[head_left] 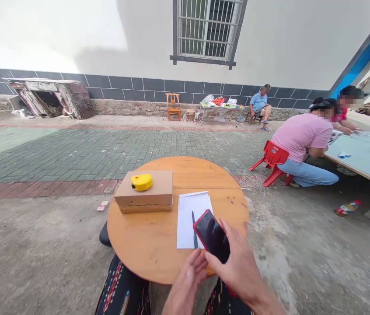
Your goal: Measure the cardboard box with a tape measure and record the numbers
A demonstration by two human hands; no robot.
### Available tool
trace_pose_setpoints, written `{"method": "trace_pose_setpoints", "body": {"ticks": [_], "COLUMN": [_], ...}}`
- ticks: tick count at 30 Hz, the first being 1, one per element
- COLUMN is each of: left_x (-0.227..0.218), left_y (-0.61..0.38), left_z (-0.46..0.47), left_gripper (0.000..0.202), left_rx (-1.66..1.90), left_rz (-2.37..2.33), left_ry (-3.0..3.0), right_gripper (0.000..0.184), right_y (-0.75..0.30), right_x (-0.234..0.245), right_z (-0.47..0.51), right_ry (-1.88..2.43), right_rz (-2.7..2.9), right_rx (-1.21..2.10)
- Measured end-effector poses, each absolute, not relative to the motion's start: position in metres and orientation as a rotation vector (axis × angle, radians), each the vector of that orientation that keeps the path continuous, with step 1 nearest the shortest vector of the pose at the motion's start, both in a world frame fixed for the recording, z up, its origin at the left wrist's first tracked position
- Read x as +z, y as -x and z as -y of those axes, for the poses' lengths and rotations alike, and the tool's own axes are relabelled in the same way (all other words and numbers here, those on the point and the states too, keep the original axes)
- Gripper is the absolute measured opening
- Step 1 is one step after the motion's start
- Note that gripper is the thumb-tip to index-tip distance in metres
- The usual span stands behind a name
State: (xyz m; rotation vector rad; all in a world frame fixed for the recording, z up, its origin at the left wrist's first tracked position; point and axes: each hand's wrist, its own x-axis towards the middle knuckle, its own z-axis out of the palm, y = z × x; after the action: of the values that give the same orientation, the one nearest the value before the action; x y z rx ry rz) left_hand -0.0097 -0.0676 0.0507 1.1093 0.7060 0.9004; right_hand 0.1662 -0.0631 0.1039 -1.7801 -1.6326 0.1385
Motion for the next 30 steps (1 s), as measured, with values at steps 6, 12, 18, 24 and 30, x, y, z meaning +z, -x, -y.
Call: {"method": "trace_pose_setpoints", "body": {"ticks": [6, 12, 18, 24, 30], "left_x": [0.085, 0.079, 0.082, 0.089, 0.092], "left_y": [-0.031, -0.021, -0.032, -0.046, -0.040], "left_z": [0.079, 0.089, 0.093, 0.098, 0.101], "left_gripper": [0.047, 0.052, 0.053, 0.050, 0.051], "left_rx": [0.852, 0.688, 0.631, 0.590, 0.623], "left_rz": [-0.228, -0.233, -0.348, -0.346, -0.302], "left_ry": [-0.283, -0.161, -0.125, -0.134, -0.176], "right_gripper": [0.075, 0.047, 0.050, 0.051, 0.049], "right_y": [-0.149, -0.189, -0.176, -0.164, -0.162], "right_x": [0.089, 0.069, 0.051, 0.049, 0.045], "right_z": [0.114, 0.164, 0.193, 0.198, 0.196], "right_ry": [1.712, 1.730, 1.684, 1.738, 1.727], "right_rz": [1.578, 1.222, 0.907, 0.861, 0.909], "right_rx": [0.107, 0.522, 0.748, 0.745, 0.690]}}
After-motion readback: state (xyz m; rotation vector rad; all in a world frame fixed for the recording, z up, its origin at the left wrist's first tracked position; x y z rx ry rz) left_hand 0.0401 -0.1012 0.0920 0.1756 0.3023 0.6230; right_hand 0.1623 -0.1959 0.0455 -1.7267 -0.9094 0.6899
